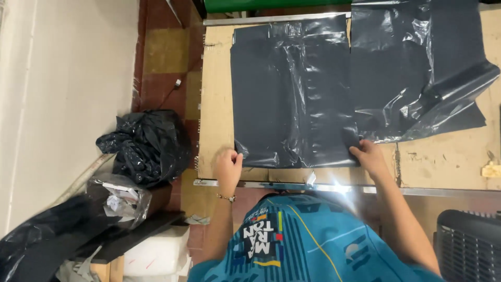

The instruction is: Folding plastic bags and placing them into a collection basket

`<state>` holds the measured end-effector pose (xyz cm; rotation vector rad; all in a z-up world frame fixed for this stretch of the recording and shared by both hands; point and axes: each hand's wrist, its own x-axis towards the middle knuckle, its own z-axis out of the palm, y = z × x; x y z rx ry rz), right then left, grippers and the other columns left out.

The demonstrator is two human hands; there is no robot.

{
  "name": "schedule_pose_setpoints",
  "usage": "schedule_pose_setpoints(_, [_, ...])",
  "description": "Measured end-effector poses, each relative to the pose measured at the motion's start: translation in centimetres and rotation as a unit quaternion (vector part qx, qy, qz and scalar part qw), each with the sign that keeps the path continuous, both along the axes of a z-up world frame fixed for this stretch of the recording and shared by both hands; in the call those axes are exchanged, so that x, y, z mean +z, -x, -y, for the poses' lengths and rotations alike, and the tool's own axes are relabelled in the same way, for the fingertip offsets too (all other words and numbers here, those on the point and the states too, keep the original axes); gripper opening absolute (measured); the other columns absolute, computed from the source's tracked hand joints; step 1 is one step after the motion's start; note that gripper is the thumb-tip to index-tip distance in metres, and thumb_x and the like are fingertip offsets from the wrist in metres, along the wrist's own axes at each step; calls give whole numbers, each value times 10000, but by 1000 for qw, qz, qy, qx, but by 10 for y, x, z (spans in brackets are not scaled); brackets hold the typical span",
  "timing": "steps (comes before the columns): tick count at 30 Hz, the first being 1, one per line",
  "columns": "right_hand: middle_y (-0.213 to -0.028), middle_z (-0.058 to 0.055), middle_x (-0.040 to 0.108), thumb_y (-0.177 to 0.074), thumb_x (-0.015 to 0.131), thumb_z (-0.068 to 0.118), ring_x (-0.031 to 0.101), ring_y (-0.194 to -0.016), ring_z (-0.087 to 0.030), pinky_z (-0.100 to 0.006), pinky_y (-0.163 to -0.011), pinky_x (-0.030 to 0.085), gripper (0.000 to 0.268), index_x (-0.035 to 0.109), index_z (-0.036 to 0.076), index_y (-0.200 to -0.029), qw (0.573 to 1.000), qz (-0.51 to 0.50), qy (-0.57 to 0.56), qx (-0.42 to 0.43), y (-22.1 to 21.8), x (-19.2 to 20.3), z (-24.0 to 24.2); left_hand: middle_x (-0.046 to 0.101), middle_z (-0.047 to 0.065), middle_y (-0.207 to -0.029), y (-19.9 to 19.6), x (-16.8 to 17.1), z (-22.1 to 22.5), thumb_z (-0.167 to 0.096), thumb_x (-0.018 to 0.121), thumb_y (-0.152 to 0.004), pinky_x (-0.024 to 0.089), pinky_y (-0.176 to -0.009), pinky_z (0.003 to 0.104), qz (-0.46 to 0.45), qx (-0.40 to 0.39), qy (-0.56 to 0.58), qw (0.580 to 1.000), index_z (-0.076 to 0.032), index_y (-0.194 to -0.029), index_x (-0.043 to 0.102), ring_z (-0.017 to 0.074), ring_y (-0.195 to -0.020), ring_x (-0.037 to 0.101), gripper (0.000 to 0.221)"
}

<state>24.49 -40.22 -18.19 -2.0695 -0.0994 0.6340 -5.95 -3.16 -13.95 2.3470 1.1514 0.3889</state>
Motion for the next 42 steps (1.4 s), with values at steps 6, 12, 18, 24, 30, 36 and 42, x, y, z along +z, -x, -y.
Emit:
schedule_pose_setpoints(6, [-1048, -293, 718, -1095, 640, 284, 686, -1014, -488, -580, -858, 531, 270, 562, 99, -1276, 958, 241, 154, -22, 4, 23, -40, 658, 119, -789, -8, -18, 13, -371, 526, -1082, 579, -669, 479, 76, 44, 18, 996, -168, -1059, 546, 369, -764, 710, 205])
schedule_pose_setpoints(12, [-1062, -282, 722, -1003, 700, 291, 666, -1090, -477, -594, -878, 512, 360, 590, 46, -1242, 991, 100, 85, 10, 1, -11, -19, 709, 161, -788, -18, -17, 1, -355, 531, -1049, 598, -681, 474, -61, 82, 50, 993, -154, -1023, 541, 390, -763, 742, 204])
schedule_pose_setpoints(18, [-1092, -320, 716, -1069, 572, 234, 661, -1074, -522, -623, -903, 517, 228, 515, 120, -1257, 978, 153, 124, 66, 1, 53, -47, 661, 104, -559, -26, 0, 12, -353, 457, -1079, 597, -578, 388, -133, 3, -124, 983, -139, -1055, 556, 289, -568, 729, 238])
schedule_pose_setpoints(24, [-1071, -416, 700, -1015, 620, 319, 661, -1093, -571, -660, -940, 518, 353, 519, 25, -1184, 965, 78, 219, 119, -30, -10, -41, 725, 98, -659, -32, -22, -2, -379, 432, -1072, 608, -627, 379, -179, 8, -82, 980, -135, -1070, 569, 256, -623, 752, 281])
schedule_pose_setpoints(30, [-1133, -199, 708, -935, 760, 313, 734, -1010, -407, -513, -802, 592, 499, 586, 53, -1325, 863, 402, 251, 176, -131, 96, -121, 676, 215, -1240, -111, 31, 1, -315, 712, -811, 484, -983, 505, -136, -21, -213, 967, -34, -1287, 630, 381, -1154, 645, 559])
schedule_pose_setpoints(36, [-1577, -241, 420, -815, 820, 201, 457, -1414, -440, -563, -1077, 463, 855, 439, -15, -1550, 820, 447, 194, 300, -270, 63, -266, 633, 46, -1366, -242, -9, 23, -332, 537, -954, 341, -1155, 567, 137, -292, -319, 891, -194, -1176, 645, 280, -1398, 533, 283])
schedule_pose_setpoints(42, [-1112, -152, 736, -808, 738, 359, 710, -1069, -400, -570, -864, 557, 619, 520, 181, -1360, 843, 340, 289, 301, -323, -34, -310, 751, 48, -1143, -258, -20, 2, -193, 643, -939, 529, -1044, 398, 290, -243, -7, 926, -158, -1022, 765, 242, -1189, 683, 151])
